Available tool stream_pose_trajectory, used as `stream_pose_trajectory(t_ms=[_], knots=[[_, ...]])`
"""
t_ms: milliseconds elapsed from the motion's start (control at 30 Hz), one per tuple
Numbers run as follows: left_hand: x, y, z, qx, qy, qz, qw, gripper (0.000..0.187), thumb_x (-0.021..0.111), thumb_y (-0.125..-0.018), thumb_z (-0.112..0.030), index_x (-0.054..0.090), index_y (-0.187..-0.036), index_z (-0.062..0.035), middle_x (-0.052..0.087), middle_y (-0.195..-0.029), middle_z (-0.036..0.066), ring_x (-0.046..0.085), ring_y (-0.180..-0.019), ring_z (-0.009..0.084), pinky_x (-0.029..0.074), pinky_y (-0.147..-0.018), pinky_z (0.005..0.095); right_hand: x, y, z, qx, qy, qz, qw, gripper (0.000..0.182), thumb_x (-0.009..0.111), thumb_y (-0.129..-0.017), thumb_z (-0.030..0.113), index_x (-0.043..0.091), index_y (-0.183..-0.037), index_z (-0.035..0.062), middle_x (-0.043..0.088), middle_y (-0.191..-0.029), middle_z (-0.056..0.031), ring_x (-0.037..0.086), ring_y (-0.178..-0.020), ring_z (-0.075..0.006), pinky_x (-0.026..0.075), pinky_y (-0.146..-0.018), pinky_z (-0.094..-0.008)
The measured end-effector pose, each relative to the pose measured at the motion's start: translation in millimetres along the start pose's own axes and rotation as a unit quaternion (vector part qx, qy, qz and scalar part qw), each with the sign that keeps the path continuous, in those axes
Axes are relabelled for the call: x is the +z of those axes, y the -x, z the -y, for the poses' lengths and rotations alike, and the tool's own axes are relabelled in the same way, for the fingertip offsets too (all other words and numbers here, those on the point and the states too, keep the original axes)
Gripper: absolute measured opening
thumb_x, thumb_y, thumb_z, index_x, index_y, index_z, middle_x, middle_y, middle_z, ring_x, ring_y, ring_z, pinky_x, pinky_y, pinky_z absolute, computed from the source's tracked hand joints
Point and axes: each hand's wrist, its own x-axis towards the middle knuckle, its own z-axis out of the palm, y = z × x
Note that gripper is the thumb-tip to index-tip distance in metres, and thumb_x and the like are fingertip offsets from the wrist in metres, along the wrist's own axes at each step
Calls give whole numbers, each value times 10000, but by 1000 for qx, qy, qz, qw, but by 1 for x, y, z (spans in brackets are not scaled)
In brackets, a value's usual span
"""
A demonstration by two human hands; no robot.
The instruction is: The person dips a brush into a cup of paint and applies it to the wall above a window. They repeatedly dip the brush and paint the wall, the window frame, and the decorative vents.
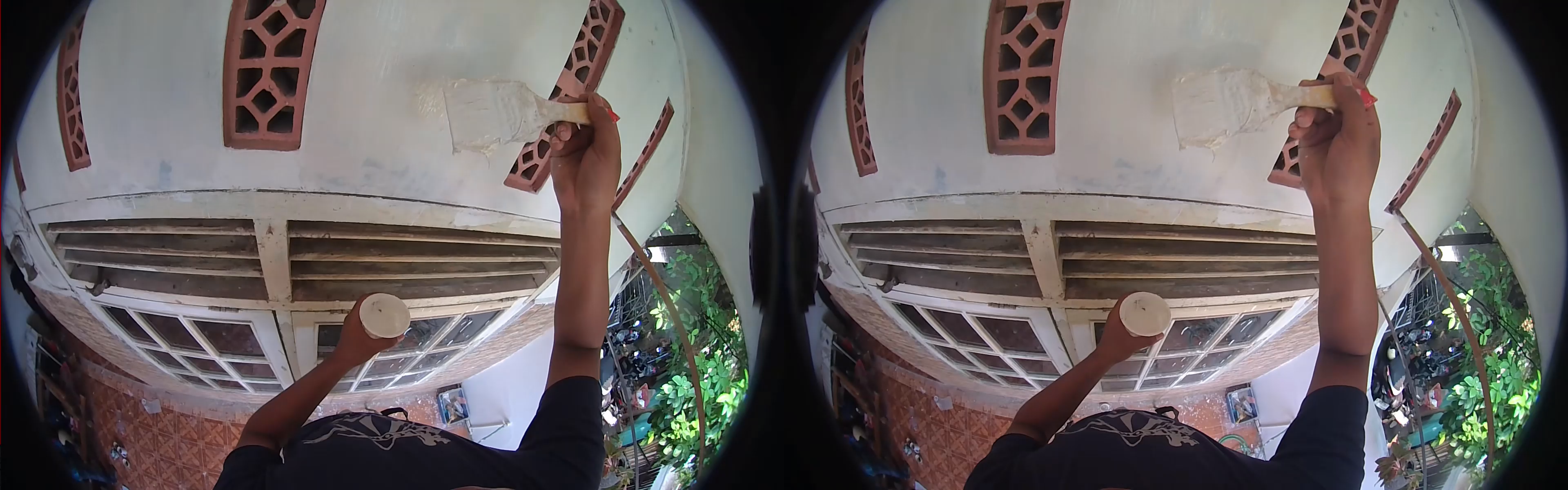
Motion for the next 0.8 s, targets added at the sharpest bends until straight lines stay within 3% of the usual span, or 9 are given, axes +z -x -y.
stream_pose_trajectory(t_ms=[100,367,500,567,633,700,800], knots=[[9,1,-2,8,9,-6,1000,767,908,-615,-131,470,-1241,-62,604,-1163,103,602,-1093,222,489,-951,371,3,-18,5,-19,13,19,1000,156,527,-973,145,556,-1028,2,666,-881,-140,605,-590,-156,513,-519,-292],[17,12,13,8,-6,-21,1000,829,926,-600,-175,455,-1267,-32,596,-1176,127,590,-1113,237,482,-962,378,3,-89,24,-62,64,48,995,184,563,-957,129,551,-1052,-28,658,-861,-158,627,-604,-154,578,-565,-266],[7,24,31,-3,-37,-30,999,860,932,-575,-173,446,-1271,-33,595,-1175,129,589,-1113,240,475,-974,374,2,-143,43,-85,134,47,986,227,562,-957,114,530,-1111,-49,661,-885,-178,642,-623,-164,579,-560,-260],[0,34,28,-22,-32,-33,999,841,932,-572,-176,462,-1254,-34,609,-1151,121,600,-1099,241,480,-970,370,3,-169,53,-116,202,105,967,297,574,-973,174,533,-1161,-52,670,-948,-145,610,-630,-133,553,-571,-234],[-8,47,35,-1,-80,-68,994,817,927,-570,-169,475,-1238,-35,619,-1131,116,611,-1081,243,488,-961,372,-2,-199,65,-96,205,126,966,278,585,-974,168,561,-1152,-44,680,-995,-149,651,-694,-143,576,-643,-244],[-16,58,29,-40,-88,-65,993,813,919,-571,-159,473,-1238,-36,614,-1141,121,612,-1079,249,493,-956,374,13,-212,86,-83,227,163,957,173,580,-982,230,553,-1027,66,675,-829,-106,648,-586,-179,581,-538,-300],[-28,75,33,-71,-82,-72,992,818,918,-560,-149,470,-1235,-35,608,-1136,118,612,-1071,243,502,-942,378,25,-231,110,-131,279,173,935,179,581,-983,242,553,-1011,67,668,-814,-94,639,-590,-151,577,-549,-293]])
